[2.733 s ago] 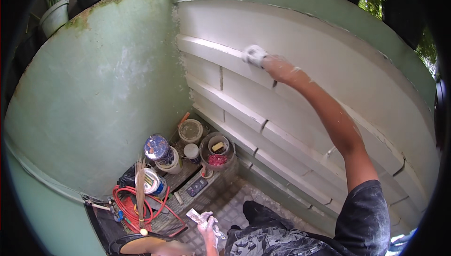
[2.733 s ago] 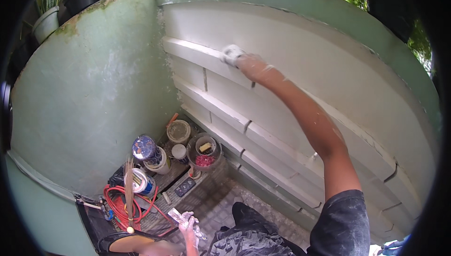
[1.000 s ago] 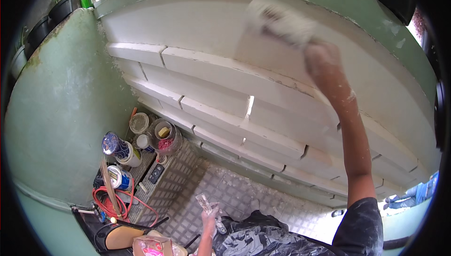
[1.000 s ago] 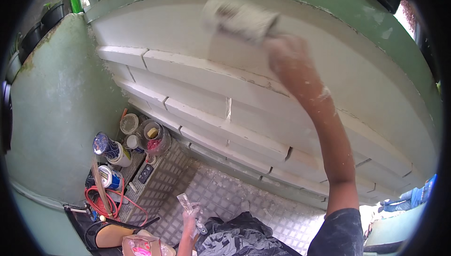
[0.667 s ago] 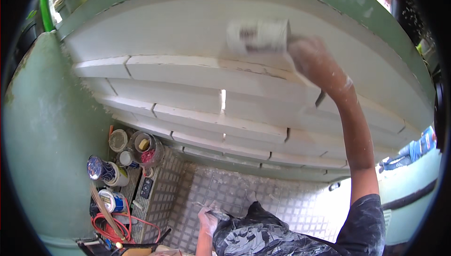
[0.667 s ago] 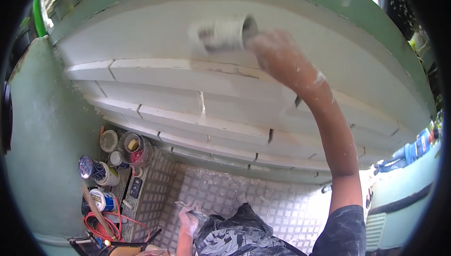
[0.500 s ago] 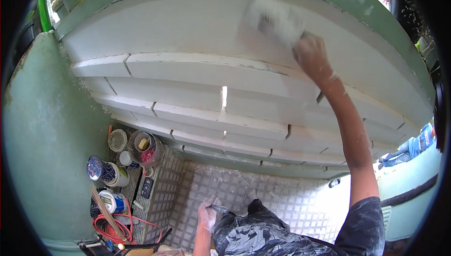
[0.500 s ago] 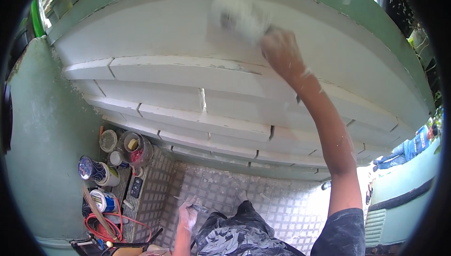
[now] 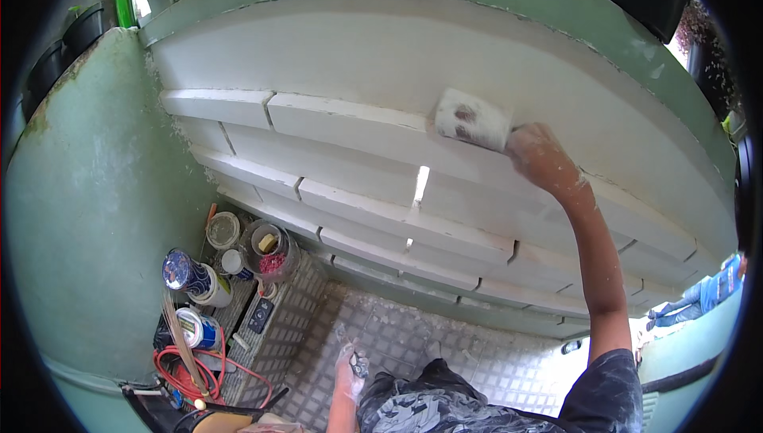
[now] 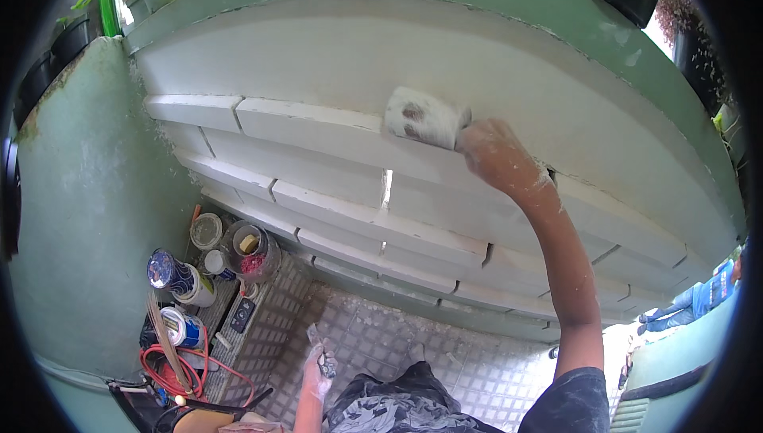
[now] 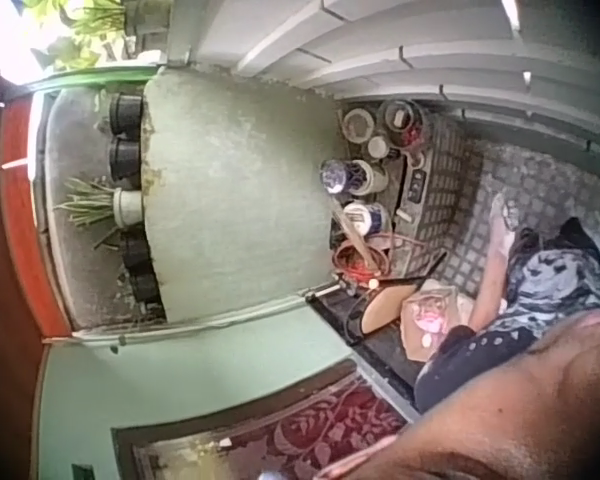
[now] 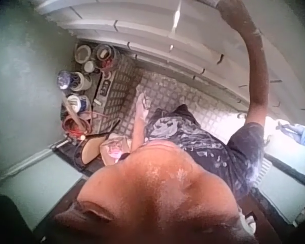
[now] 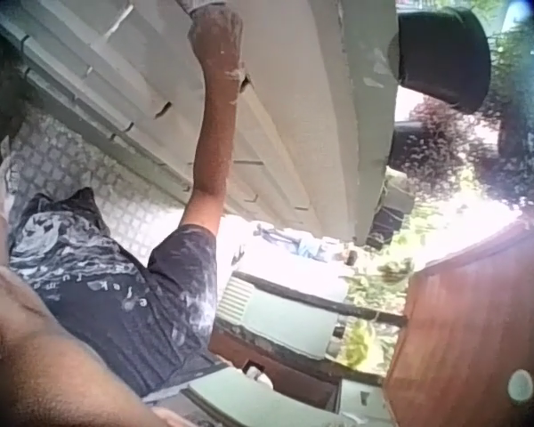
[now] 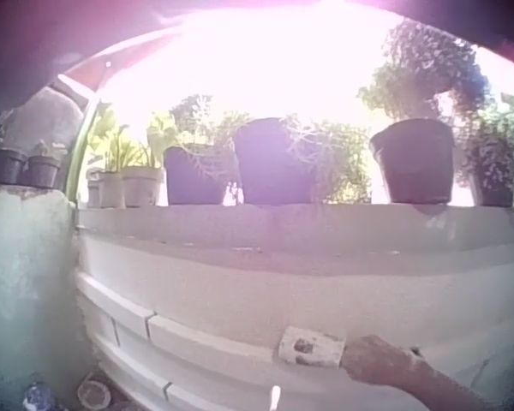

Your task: Applying plaster or filler to a structured wall with horizontal ridges using a putty knife and a handheld container of material.

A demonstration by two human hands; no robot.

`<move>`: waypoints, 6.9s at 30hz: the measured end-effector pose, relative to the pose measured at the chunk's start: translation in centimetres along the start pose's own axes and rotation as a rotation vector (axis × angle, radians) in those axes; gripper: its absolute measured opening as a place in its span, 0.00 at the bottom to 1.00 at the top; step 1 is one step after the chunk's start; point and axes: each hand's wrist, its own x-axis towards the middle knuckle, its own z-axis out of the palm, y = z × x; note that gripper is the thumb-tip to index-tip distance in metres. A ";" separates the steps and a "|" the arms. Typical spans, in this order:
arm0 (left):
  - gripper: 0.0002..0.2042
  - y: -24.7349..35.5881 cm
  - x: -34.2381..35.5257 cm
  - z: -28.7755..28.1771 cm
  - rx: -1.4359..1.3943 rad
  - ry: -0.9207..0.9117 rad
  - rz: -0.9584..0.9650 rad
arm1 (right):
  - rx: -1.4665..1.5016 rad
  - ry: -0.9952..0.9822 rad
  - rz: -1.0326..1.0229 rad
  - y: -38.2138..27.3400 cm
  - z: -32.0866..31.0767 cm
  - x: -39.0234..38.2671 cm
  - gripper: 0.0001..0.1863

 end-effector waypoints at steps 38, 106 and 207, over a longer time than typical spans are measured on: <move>0.07 -9.8 -0.8 10.8 0.025 0.024 0.175 | 0.246 0.298 -0.034 7.6 -4.2 -8.1 0.13; 0.09 -53.0 -17.6 28.5 0.100 0.320 0.622 | 1.474 -0.620 -0.006 8.2 -9.2 -55.1 0.22; 0.15 27.5 4.1 -10.7 -0.564 0.354 0.297 | 0.473 0.035 0.096 -40.1 35.5 14.8 0.24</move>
